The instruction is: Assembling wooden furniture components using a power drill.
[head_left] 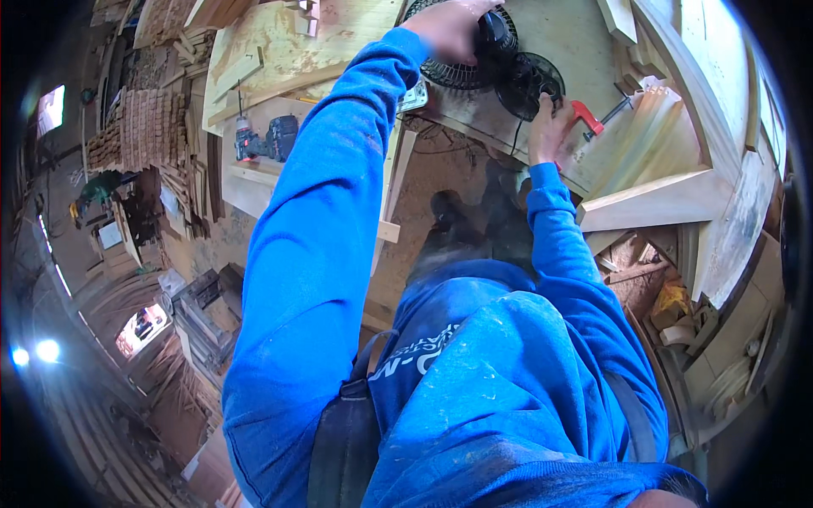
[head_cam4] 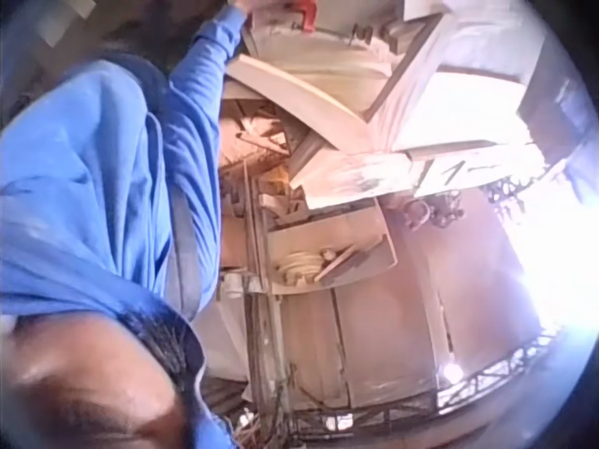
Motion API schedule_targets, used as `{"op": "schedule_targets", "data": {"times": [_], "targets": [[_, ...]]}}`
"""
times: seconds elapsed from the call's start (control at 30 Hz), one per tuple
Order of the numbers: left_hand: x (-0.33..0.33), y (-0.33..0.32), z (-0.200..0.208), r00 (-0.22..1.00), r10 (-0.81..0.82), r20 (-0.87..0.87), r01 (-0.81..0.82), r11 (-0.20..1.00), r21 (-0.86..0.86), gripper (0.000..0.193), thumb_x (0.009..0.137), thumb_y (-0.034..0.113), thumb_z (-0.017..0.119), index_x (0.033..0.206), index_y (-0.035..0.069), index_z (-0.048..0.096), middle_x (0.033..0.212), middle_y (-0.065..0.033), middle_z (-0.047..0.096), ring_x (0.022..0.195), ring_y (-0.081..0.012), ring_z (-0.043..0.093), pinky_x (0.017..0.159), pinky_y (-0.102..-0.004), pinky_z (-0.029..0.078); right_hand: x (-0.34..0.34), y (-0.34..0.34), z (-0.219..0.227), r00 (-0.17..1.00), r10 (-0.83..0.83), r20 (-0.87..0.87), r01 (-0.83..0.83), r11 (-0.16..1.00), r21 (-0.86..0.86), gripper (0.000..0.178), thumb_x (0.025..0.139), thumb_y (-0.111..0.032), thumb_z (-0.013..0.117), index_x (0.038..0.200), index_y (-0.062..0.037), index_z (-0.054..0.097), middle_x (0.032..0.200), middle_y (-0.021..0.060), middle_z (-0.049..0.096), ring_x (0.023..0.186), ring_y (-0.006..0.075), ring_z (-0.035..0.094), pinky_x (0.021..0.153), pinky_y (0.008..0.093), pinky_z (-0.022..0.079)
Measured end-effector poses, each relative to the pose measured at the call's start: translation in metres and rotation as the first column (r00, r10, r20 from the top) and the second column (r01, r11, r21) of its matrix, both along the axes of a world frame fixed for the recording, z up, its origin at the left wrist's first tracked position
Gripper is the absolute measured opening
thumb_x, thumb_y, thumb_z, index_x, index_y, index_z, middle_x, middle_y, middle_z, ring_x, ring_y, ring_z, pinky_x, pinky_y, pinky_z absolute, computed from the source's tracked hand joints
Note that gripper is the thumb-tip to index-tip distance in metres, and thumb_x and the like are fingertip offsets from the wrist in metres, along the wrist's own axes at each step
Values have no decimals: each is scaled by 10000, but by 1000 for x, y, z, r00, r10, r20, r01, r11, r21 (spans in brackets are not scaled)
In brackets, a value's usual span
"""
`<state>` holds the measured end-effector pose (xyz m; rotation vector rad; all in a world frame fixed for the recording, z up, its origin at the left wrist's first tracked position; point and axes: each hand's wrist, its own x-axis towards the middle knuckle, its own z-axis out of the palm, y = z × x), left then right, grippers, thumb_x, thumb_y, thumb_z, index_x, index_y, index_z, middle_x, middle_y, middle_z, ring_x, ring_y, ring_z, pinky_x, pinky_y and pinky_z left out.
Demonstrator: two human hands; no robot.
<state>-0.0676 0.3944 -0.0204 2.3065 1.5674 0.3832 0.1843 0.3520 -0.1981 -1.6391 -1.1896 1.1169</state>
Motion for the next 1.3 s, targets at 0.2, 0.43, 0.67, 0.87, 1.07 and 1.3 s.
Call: {"op": "schedule_targets", "data": {"times": [0.2,0.43,0.67,0.87,1.07,1.3], "targets": [[-24,-31,21,983,167,-75,-160,983,95,1154,651,368,947,1539,-51,342,1513,-271,472,1415,-395,464,1202,-413,377,-7,6,4,996,77,-52,-71,991,109,547,979,-328,686,1321,78,554,1259,205,611,1197,295,583,1066,369,418],[-59,-111,40,908,364,208,-381,923,49,1003,755,370,885,1538,-15,389,1497,-271,495,1403,-402,482,1188,-422,384,-6,8,13,1000,3,0,-3,999,43,650,943,-394,691,1344,100,559,1351,257,596,1276,363,554,1119,412,393],[-68,-233,-2,609,662,437,-754,654,60,531,848,248,847,1290,38,640,1223,-118,721,1092,-220,692,955,-363,549,-4,11,21,996,13,83,-20,997,75,620,950,-330,696,1331,132,535,1299,260,624,1217,337,589,1084,389,427],[-29,-303,-49,339,888,312,-874,420,-246,408,848,222,831,1179,27,694,1087,-124,748,991,-229,711,876,-369,569,-13,-9,69,957,54,286,-69,997,43,526,928,-270,716,1316,53,567,1269,226,628,1189,337,591,1044,413,450],[22,-347,-90,389,898,204,-890,424,-166,374,829,189,811,1139,25,684,1092,-154,704,1017,-315,692,914,-398,554,-45,-84,78,768,617,172,-631,682,371,199,916,-37,660,1114,-15,663,958,96,686,863,161,652,797,313,536],[21,-401,-98,415,874,255,-893,444,-68,326,829,134,786,1116,13,690,1175,-180,683,1102,-356,665,977,-416,531,-49,-139,79,553,824,122,-824,563,-68,203,902,-144,713,1057,-13,699,827,108,691,762,156,656,731,318,538]]}}
